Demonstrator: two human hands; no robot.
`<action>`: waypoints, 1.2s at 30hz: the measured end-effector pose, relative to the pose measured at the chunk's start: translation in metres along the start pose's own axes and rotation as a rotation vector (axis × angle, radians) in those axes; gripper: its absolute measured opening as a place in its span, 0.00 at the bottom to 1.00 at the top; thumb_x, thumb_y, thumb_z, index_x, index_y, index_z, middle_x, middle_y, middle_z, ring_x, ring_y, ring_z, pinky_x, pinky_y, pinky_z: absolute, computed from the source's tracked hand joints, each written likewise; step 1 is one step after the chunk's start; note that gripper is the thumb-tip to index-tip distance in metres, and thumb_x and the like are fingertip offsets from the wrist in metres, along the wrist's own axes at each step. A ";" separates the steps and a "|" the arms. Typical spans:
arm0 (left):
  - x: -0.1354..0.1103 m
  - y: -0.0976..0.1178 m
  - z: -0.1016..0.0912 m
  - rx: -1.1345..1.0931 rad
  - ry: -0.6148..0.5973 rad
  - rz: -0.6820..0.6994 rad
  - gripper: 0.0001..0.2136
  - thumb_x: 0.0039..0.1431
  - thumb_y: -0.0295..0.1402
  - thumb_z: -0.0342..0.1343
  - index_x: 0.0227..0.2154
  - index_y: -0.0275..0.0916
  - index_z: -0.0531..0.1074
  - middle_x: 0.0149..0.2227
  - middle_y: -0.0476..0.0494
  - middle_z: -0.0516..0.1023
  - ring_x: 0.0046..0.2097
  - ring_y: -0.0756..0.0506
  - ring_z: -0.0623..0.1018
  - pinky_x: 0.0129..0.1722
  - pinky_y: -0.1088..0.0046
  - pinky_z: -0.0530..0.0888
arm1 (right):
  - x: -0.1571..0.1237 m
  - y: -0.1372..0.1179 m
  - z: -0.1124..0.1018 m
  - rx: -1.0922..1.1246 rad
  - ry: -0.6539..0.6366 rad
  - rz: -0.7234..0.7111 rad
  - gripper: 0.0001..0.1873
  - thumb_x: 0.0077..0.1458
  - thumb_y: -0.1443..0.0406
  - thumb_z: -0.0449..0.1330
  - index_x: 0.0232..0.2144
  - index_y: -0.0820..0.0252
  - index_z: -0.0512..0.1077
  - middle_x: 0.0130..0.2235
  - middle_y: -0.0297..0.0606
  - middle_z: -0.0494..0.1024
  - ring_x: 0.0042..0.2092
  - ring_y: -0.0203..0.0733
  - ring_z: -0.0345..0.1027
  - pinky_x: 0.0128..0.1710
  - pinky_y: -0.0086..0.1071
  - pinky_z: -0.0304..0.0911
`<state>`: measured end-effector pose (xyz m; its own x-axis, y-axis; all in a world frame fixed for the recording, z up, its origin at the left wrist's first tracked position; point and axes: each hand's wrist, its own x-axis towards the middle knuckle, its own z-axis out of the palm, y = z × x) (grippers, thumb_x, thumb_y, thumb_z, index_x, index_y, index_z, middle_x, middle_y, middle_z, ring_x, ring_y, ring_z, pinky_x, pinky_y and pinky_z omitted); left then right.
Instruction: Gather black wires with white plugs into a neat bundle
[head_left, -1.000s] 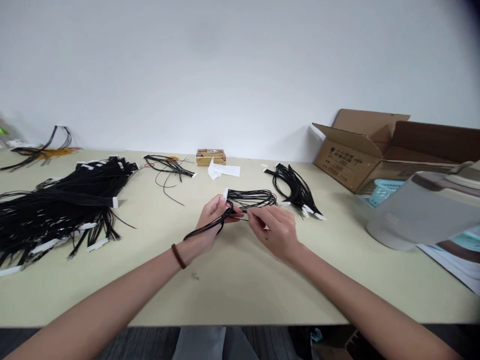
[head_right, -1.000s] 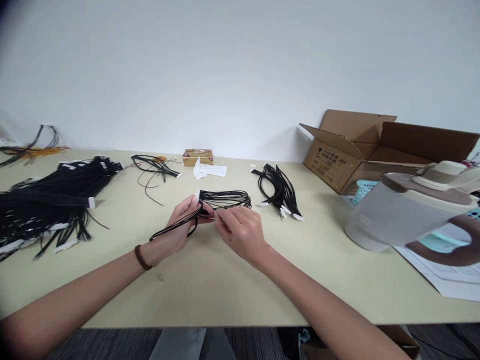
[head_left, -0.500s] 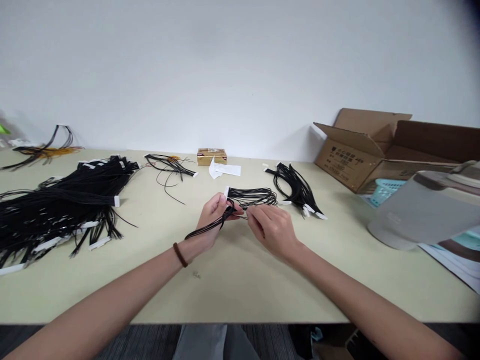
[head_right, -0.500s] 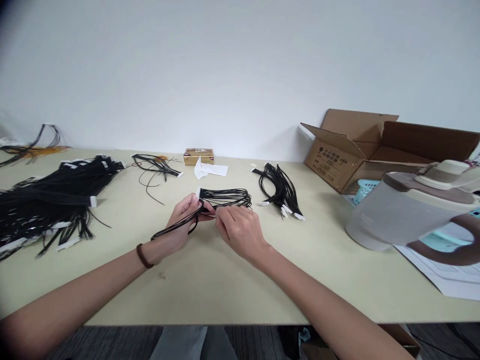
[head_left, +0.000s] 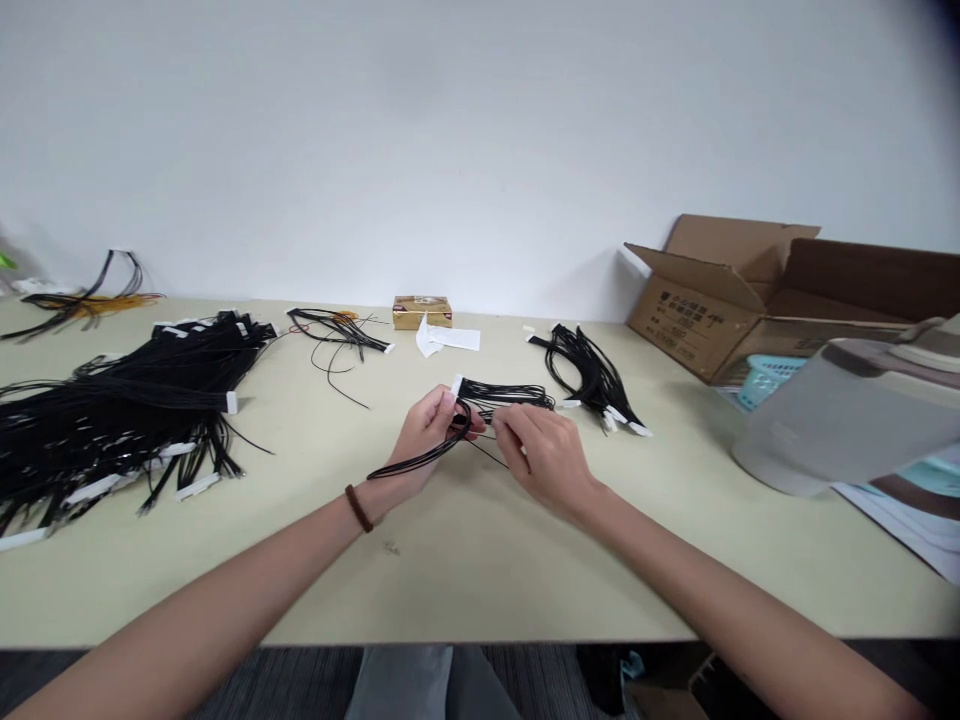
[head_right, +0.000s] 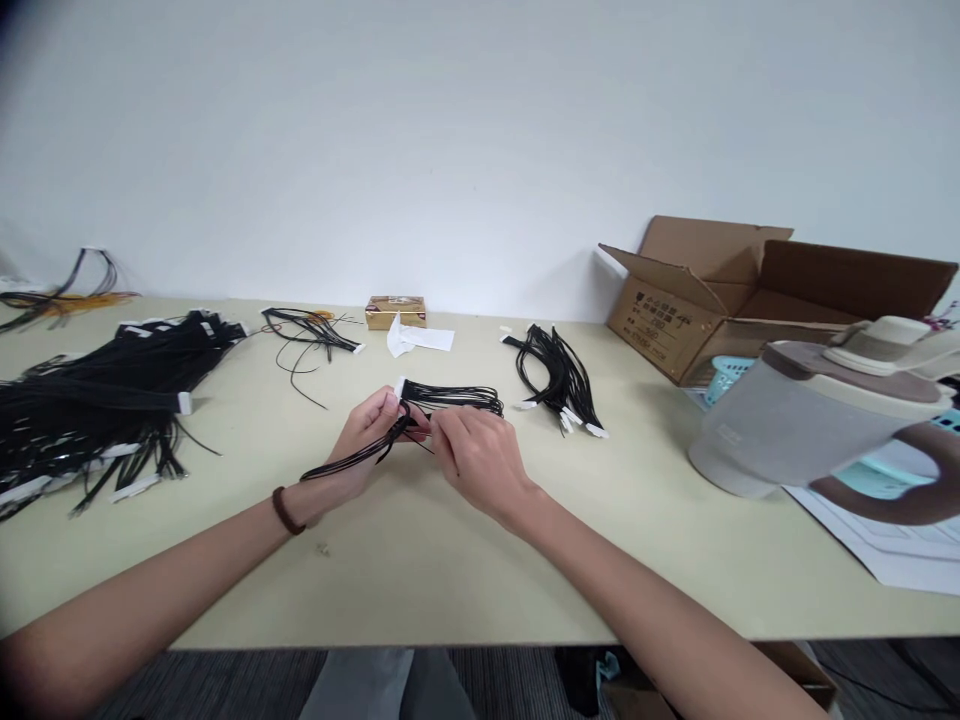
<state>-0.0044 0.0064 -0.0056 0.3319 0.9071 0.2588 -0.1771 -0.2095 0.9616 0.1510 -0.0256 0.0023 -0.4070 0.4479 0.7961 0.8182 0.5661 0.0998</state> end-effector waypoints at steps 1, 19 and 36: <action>0.000 0.000 0.000 -0.004 -0.013 -0.007 0.14 0.58 0.44 0.44 0.25 0.37 0.61 0.26 0.50 0.67 0.31 0.51 0.70 0.35 0.72 0.70 | 0.000 0.001 0.000 -0.022 0.004 0.001 0.11 0.57 0.69 0.49 0.25 0.62 0.66 0.20 0.31 0.67 0.23 0.31 0.57 0.25 0.26 0.48; -0.005 0.000 0.006 -0.018 -0.122 -0.051 0.16 0.55 0.47 0.45 0.27 0.36 0.63 0.29 0.46 0.69 0.32 0.49 0.72 0.35 0.69 0.71 | 0.002 0.002 -0.004 -0.048 0.032 -0.084 0.05 0.58 0.69 0.49 0.31 0.60 0.64 0.22 0.28 0.70 0.21 0.29 0.61 0.23 0.26 0.50; -0.010 0.007 0.009 -0.029 -0.160 -0.100 0.16 0.54 0.46 0.48 0.26 0.36 0.64 0.28 0.48 0.67 0.31 0.50 0.69 0.35 0.71 0.70 | 0.000 0.002 -0.003 0.050 0.149 -0.085 0.06 0.56 0.71 0.49 0.28 0.60 0.64 0.21 0.28 0.69 0.21 0.27 0.57 0.22 0.25 0.51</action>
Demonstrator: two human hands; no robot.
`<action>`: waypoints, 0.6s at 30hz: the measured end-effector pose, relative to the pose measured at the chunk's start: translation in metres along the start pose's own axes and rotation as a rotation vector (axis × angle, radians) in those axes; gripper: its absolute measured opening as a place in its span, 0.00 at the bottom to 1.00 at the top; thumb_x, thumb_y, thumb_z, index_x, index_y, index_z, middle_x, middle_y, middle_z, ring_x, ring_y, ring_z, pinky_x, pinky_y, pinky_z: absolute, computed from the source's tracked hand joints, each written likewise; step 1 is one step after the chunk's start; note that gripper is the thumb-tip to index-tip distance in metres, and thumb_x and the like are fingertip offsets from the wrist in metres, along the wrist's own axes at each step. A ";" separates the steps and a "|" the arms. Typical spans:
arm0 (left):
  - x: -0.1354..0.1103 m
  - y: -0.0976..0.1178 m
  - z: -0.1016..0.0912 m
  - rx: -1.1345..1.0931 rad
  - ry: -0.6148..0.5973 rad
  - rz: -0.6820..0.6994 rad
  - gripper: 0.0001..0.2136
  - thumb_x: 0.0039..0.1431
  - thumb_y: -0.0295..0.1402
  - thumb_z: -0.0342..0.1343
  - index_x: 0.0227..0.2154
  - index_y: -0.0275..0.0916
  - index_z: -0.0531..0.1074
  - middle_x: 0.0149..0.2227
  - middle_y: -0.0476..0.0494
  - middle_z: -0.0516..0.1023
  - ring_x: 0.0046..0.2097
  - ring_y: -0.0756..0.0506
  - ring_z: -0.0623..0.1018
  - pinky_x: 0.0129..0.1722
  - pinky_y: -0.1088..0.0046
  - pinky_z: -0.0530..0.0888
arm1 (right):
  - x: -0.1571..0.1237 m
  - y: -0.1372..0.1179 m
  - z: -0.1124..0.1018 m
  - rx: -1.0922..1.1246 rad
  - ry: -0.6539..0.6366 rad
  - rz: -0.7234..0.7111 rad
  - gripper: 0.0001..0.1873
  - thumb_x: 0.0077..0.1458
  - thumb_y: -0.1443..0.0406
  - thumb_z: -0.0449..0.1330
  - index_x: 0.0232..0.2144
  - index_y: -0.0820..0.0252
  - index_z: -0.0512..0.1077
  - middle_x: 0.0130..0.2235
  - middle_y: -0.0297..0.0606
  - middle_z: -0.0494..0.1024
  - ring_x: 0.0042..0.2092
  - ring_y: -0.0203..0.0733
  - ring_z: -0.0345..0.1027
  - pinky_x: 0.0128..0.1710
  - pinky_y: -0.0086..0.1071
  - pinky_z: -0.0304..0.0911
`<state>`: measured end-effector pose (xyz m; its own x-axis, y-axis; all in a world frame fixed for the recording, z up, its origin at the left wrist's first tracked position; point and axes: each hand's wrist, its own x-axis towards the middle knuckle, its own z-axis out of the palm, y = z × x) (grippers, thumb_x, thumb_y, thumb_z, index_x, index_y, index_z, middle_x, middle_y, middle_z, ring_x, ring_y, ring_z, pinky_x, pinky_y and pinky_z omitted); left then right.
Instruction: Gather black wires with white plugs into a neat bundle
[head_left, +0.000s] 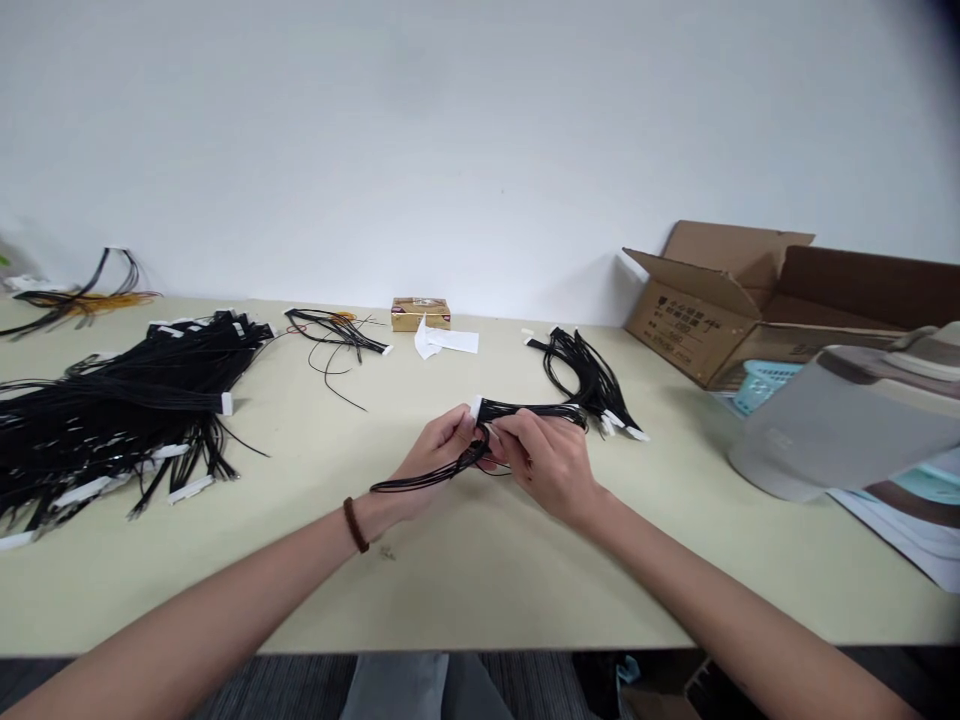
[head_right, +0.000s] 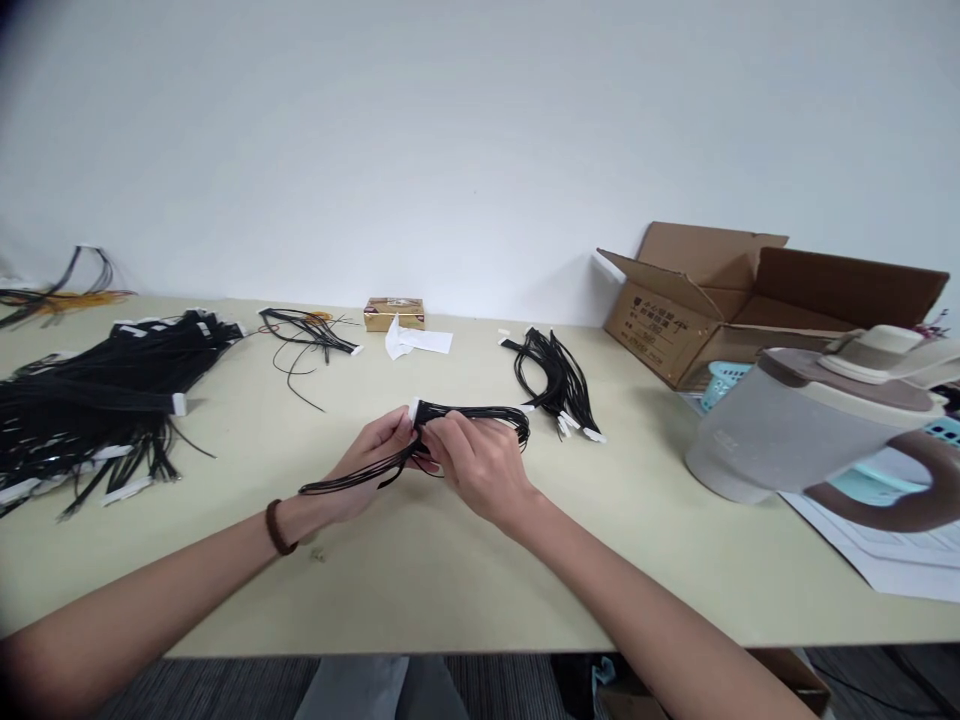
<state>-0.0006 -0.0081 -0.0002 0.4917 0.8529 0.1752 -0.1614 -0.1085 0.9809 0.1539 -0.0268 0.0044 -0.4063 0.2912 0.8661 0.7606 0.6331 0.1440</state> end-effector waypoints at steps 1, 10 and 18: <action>0.000 0.000 0.000 -0.001 0.008 -0.001 0.16 0.54 0.46 0.48 0.26 0.36 0.64 0.28 0.47 0.67 0.31 0.50 0.70 0.35 0.71 0.70 | 0.000 0.000 0.000 -0.003 -0.008 0.005 0.07 0.56 0.71 0.49 0.28 0.60 0.64 0.21 0.28 0.69 0.21 0.27 0.57 0.23 0.25 0.51; 0.007 0.002 -0.007 0.054 0.113 -0.010 0.17 0.54 0.48 0.46 0.26 0.36 0.64 0.29 0.46 0.71 0.29 0.49 0.73 0.32 0.69 0.72 | 0.005 0.010 -0.007 0.026 0.003 0.076 0.06 0.55 0.67 0.54 0.37 0.60 0.68 0.29 0.35 0.74 0.30 0.34 0.65 0.30 0.27 0.58; 0.014 0.000 -0.028 0.692 0.138 0.233 0.17 0.59 0.43 0.38 0.28 0.38 0.67 0.28 0.45 0.70 0.32 0.47 0.71 0.36 0.70 0.69 | 0.020 0.011 -0.019 0.798 -0.584 0.593 0.15 0.51 0.55 0.57 0.36 0.60 0.71 0.18 0.26 0.65 0.20 0.28 0.52 0.19 0.24 0.48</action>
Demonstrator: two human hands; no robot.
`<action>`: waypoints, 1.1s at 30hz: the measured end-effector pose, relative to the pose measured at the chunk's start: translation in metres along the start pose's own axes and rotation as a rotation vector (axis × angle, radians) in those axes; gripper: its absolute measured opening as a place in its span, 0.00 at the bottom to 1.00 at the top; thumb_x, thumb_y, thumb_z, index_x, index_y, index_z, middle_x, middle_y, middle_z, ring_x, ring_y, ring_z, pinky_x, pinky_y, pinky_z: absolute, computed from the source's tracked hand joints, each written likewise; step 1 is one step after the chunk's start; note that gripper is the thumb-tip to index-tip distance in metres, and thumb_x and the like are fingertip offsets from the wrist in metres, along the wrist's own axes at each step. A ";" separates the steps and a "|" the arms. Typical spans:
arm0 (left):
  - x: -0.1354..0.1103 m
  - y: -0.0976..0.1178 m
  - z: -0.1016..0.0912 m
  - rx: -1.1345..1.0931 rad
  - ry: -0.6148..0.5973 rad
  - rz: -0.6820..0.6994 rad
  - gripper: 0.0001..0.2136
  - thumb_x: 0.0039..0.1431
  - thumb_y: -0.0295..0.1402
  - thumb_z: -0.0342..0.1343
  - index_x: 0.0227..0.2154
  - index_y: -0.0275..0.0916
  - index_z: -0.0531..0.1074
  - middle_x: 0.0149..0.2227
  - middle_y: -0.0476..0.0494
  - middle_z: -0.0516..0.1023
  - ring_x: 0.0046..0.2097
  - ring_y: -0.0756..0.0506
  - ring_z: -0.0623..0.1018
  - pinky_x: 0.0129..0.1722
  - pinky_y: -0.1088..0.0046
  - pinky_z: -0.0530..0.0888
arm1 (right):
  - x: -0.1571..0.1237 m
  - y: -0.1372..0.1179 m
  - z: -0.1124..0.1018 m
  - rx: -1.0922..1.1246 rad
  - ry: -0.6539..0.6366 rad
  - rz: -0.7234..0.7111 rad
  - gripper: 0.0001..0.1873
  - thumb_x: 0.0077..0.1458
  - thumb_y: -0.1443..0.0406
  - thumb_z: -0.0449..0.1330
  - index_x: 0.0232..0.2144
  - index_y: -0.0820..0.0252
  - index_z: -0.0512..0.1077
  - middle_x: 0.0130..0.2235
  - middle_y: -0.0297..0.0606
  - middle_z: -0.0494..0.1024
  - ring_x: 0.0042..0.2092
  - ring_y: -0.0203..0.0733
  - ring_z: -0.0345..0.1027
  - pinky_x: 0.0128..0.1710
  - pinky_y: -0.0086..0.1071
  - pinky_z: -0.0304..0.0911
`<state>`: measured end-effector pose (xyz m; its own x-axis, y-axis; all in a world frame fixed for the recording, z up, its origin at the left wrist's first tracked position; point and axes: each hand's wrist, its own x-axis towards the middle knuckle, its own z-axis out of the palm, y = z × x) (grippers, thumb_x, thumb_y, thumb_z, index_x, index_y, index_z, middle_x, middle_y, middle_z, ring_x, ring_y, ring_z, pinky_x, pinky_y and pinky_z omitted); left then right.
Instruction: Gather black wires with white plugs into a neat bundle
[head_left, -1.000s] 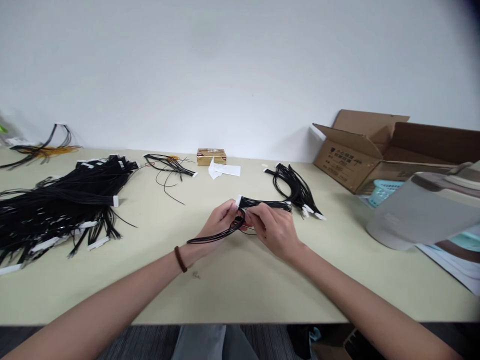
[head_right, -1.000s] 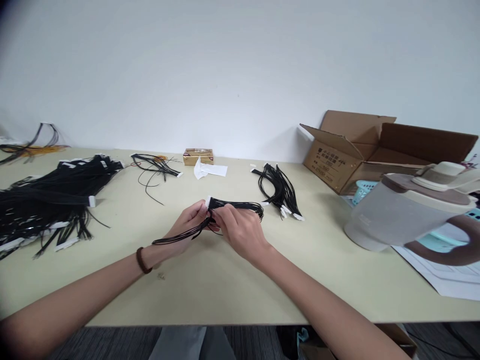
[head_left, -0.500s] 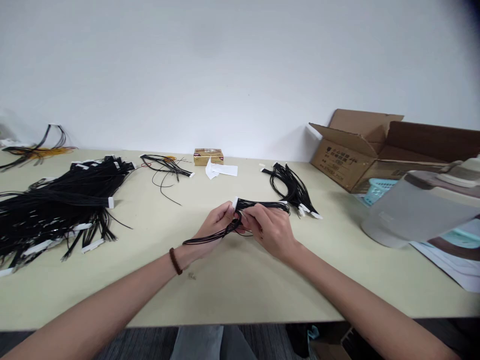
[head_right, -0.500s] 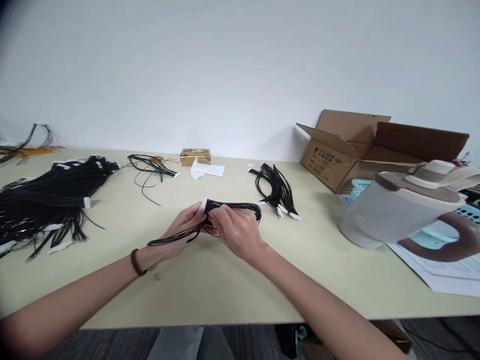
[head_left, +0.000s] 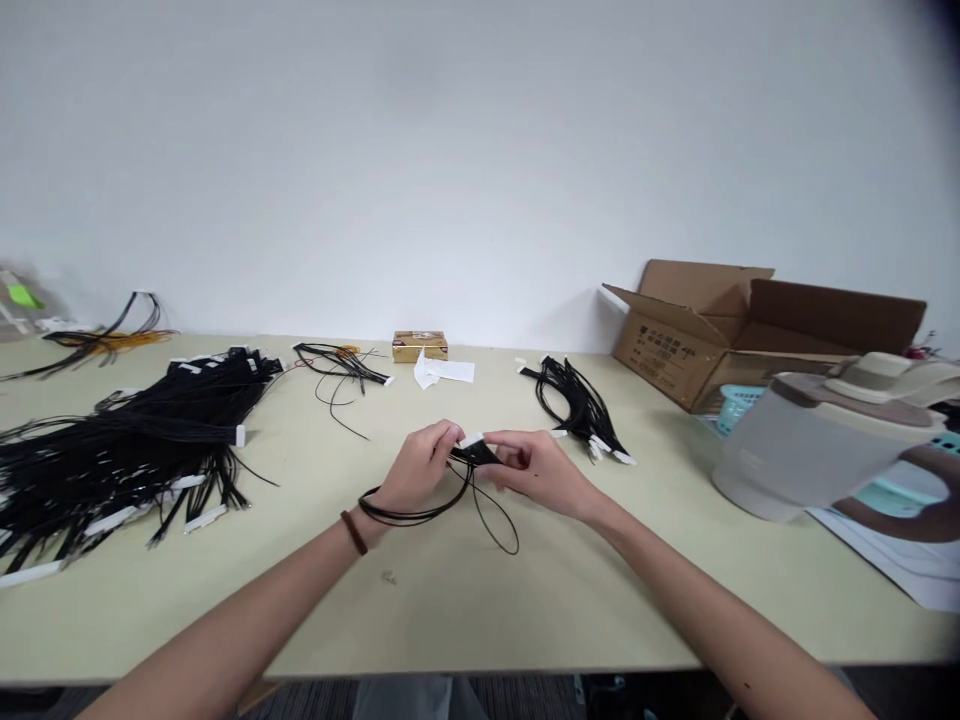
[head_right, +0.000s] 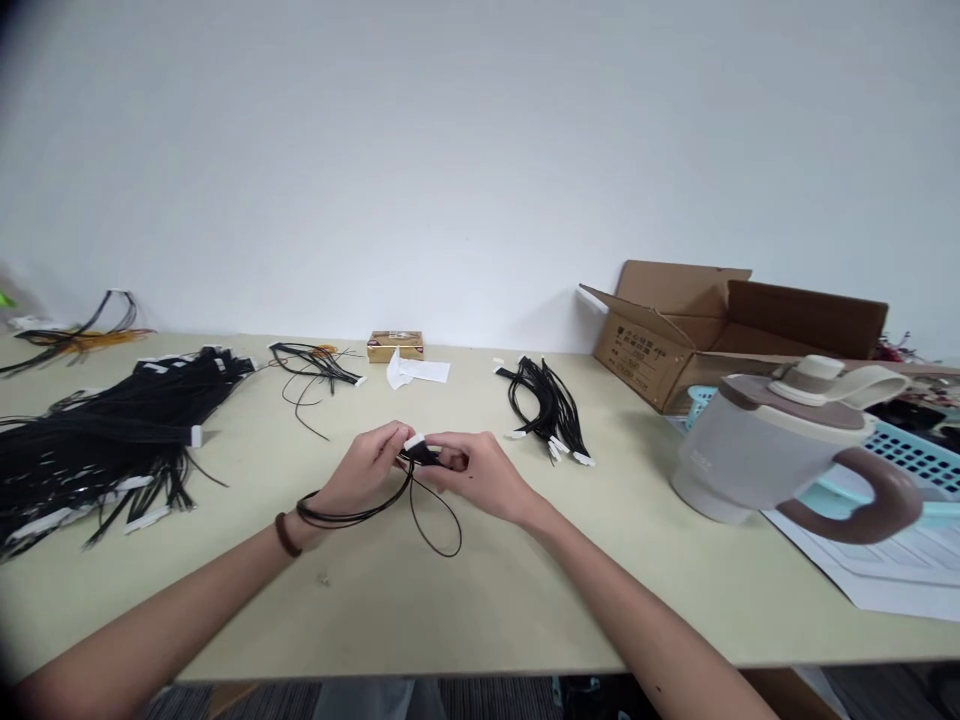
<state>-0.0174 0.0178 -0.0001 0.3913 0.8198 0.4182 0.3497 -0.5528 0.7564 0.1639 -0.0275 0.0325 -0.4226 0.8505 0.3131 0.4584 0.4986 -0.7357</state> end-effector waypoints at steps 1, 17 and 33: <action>0.000 -0.001 -0.001 0.099 0.019 0.049 0.17 0.60 0.42 0.37 0.30 0.38 0.68 0.30 0.43 0.71 0.35 0.46 0.71 0.39 0.68 0.68 | 0.000 -0.003 -0.002 0.130 -0.073 0.045 0.15 0.51 0.55 0.56 0.34 0.61 0.71 0.18 0.26 0.64 0.19 0.28 0.52 0.18 0.24 0.47; -0.005 -0.011 -0.008 0.369 -0.254 0.321 0.25 0.61 0.40 0.39 0.59 0.38 0.50 0.62 0.38 0.54 0.62 0.42 0.56 0.60 0.59 0.55 | 0.003 0.030 -0.091 0.490 1.223 -0.236 0.18 0.43 0.58 0.62 0.34 0.54 0.59 0.28 0.25 0.66 0.21 0.26 0.62 0.20 0.24 0.62; -0.003 -0.021 -0.005 0.525 -0.278 0.363 0.22 0.62 0.38 0.37 0.57 0.39 0.54 0.60 0.41 0.58 0.61 0.47 0.57 0.61 0.60 0.54 | -0.008 0.095 -0.106 -0.742 0.668 0.220 0.09 0.53 0.64 0.51 0.37 0.58 0.66 0.30 0.38 0.75 0.31 0.42 0.68 0.30 0.31 0.56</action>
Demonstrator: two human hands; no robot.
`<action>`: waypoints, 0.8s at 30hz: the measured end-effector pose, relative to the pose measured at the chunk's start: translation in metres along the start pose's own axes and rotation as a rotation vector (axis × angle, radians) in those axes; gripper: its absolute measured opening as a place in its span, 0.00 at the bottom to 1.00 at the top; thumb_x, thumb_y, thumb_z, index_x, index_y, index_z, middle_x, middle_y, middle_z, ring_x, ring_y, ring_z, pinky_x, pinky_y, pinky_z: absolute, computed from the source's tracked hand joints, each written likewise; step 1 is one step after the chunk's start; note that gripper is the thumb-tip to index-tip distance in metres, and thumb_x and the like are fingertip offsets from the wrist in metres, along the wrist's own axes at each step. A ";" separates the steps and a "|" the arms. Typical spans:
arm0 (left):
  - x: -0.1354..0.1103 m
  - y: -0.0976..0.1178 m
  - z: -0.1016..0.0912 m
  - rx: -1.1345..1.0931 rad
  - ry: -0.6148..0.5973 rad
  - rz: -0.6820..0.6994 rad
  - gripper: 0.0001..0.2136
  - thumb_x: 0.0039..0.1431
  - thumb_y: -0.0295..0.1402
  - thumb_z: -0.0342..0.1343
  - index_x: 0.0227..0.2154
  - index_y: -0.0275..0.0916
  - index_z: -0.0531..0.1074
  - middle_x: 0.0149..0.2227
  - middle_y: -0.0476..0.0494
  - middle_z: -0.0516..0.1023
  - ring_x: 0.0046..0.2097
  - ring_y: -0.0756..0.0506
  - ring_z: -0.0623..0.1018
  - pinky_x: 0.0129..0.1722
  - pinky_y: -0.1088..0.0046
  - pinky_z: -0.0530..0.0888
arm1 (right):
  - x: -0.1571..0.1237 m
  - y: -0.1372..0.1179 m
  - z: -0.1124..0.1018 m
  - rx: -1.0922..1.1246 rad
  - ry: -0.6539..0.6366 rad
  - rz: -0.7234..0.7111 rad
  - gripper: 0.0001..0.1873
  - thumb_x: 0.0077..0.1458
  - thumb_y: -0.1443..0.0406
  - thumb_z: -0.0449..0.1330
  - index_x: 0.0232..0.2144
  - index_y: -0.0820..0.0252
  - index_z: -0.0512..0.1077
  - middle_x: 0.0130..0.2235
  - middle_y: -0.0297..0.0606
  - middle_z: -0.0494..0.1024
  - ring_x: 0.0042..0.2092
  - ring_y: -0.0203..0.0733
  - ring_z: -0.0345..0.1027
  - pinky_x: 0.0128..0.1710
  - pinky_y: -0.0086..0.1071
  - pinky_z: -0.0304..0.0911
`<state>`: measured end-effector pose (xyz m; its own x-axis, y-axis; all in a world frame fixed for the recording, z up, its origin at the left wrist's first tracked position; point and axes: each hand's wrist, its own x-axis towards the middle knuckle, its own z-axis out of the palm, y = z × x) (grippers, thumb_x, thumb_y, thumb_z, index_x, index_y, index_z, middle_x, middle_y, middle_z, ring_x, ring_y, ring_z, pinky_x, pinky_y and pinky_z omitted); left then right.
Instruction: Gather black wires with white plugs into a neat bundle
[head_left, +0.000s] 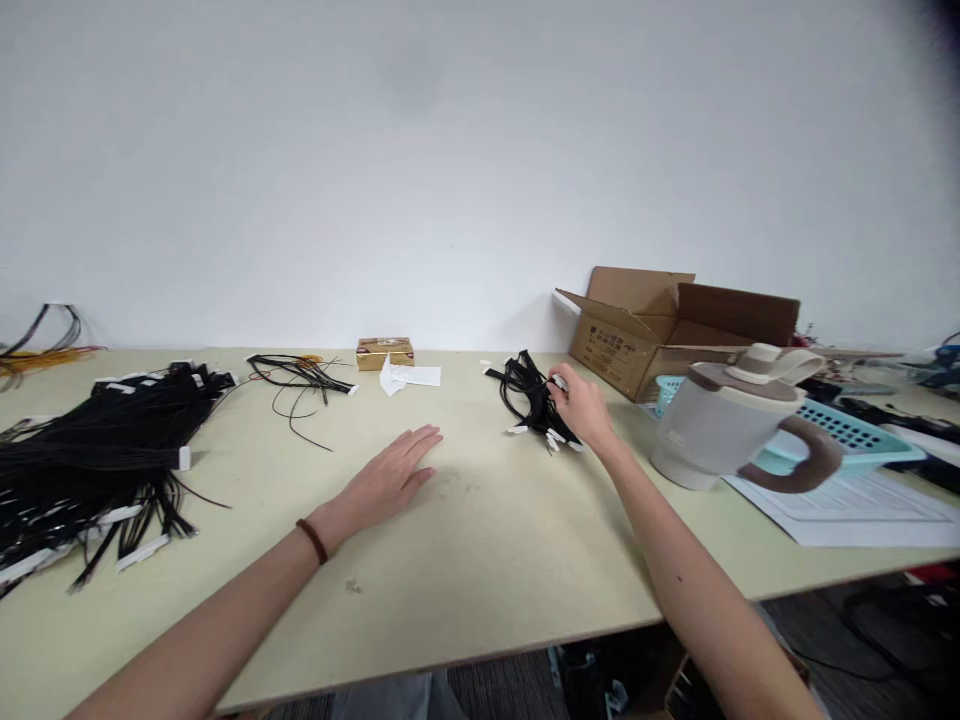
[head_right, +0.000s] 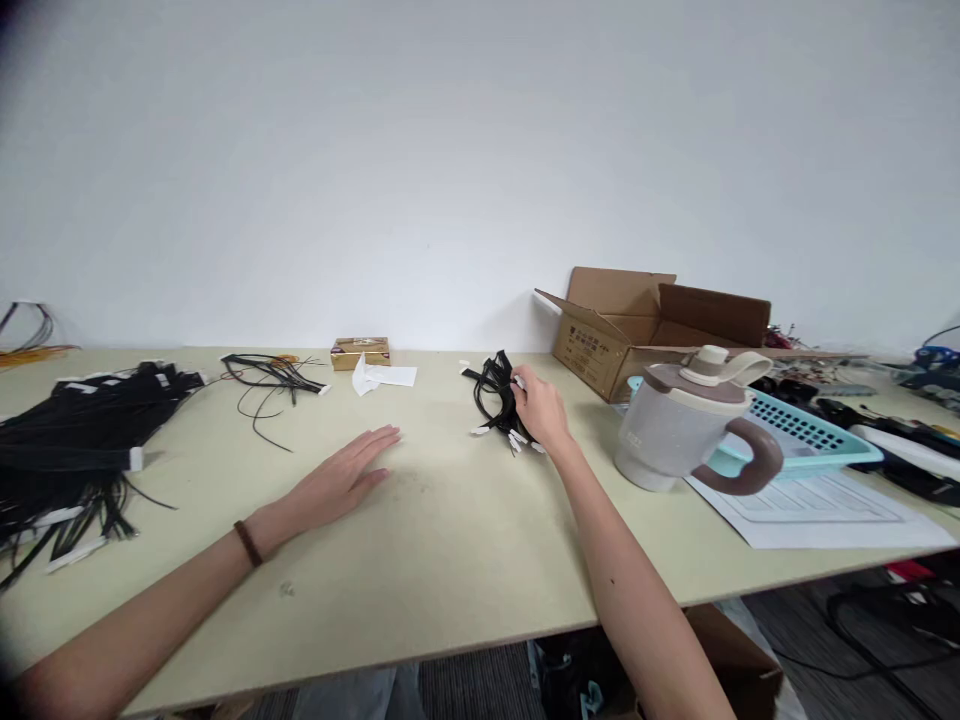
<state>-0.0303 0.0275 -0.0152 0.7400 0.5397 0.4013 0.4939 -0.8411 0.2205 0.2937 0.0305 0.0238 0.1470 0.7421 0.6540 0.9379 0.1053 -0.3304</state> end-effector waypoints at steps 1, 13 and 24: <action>0.000 -0.001 0.000 0.011 -0.003 0.002 0.22 0.62 0.38 0.37 0.57 0.38 0.54 0.60 0.41 0.59 0.61 0.47 0.57 0.61 0.60 0.54 | -0.001 0.000 0.000 -0.016 -0.003 0.016 0.10 0.52 0.64 0.51 0.37 0.58 0.67 0.30 0.38 0.75 0.31 0.42 0.67 0.30 0.31 0.55; 0.001 -0.014 -0.005 0.196 0.086 -0.178 0.18 0.61 0.35 0.36 0.48 0.35 0.65 0.52 0.39 0.68 0.56 0.45 0.64 0.59 0.59 0.54 | -0.007 -0.026 -0.003 -0.214 -0.228 -0.012 0.13 0.51 0.55 0.53 0.33 0.55 0.72 0.38 0.34 0.76 0.42 0.44 0.65 0.34 0.31 0.53; -0.024 -0.075 -0.046 0.464 0.085 -0.865 0.19 0.56 0.34 0.42 0.44 0.27 0.65 0.48 0.25 0.68 0.53 0.34 0.64 0.50 0.54 0.59 | -0.018 -0.042 0.009 -0.159 -0.167 -0.137 0.15 0.56 0.59 0.47 0.30 0.55 0.72 0.34 0.34 0.76 0.40 0.42 0.65 0.32 0.30 0.53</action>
<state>-0.1061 0.0764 -0.0005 0.0132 0.9430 0.3326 0.9933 -0.0506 0.1041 0.2486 0.0186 0.0203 -0.0262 0.8285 0.5594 0.9850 0.1170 -0.1271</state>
